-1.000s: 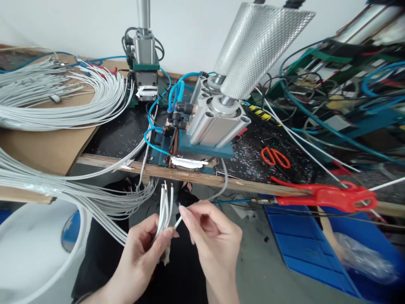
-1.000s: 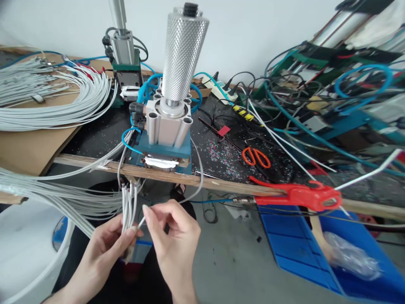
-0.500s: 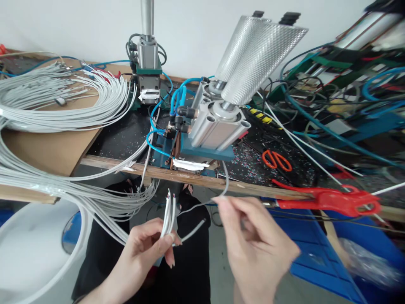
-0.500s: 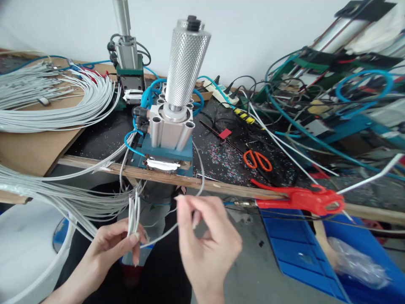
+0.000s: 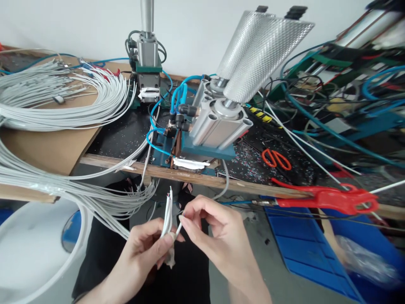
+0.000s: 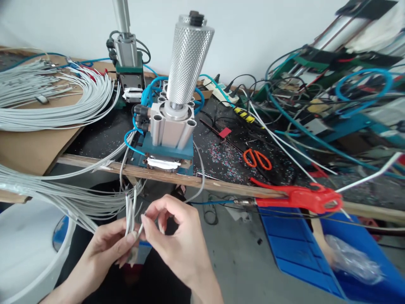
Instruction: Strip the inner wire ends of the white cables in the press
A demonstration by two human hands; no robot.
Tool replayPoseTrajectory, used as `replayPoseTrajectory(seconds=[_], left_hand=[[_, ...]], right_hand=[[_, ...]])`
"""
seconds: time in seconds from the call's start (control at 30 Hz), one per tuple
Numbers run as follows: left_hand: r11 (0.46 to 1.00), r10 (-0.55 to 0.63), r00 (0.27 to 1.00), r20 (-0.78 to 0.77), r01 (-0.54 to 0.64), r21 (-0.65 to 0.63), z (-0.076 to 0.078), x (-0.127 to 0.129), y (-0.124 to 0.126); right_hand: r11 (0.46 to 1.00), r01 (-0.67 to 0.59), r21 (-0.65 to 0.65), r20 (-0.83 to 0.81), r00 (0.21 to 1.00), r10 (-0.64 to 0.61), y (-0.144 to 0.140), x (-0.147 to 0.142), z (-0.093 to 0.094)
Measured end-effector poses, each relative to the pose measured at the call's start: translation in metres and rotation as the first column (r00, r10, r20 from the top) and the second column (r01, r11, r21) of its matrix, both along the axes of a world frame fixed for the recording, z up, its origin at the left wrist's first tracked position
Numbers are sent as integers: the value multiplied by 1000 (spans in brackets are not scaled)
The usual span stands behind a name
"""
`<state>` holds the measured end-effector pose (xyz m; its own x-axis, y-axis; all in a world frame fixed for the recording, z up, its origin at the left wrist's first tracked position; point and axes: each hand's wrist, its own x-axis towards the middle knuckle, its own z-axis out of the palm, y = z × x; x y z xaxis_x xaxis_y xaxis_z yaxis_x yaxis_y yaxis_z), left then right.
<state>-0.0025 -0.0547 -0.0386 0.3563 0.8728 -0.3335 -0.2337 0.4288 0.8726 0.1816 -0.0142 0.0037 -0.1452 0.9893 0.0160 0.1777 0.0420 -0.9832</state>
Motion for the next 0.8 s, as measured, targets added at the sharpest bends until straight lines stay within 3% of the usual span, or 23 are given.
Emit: replayPoseTrajectory(seconds=[0.13, 0.23, 0.33, 0.47, 0.53, 0.67, 0.8], left_hand=[[998, -15, 1000, -5, 15, -65, 0, -3, 0], [995, -17, 1000, 8, 17, -96, 3, -4, -1], [993, -25, 999, 21, 27, -112, 6, -3, -2], [995, -12, 1000, -10, 11, -96, 6, 0, -3], [995, 12, 1000, -13, -13, -99, 6, 1, -3], [998, 40, 999, 4, -40, -41, 5, 4, -2], [998, 63, 998, -5, -63, 6, 3, 6, -2]], right_hand=[[991, -36, -127, -220, 975, 7, -3, 0, -11], [976, -21, -216, -457, 886, -82, -7, -9, -22], [983, 140, -121, -636, 749, -185, -7, -19, -31], [913, 391, -119, -753, 564, -340, 0, -19, -35], [924, 366, -110, -709, 623, -331, -1, -16, -36], [968, 248, 31, -479, 854, -203, -14, -13, -39], [975, 199, 99, -283, 945, -164, -25, -15, -35]])
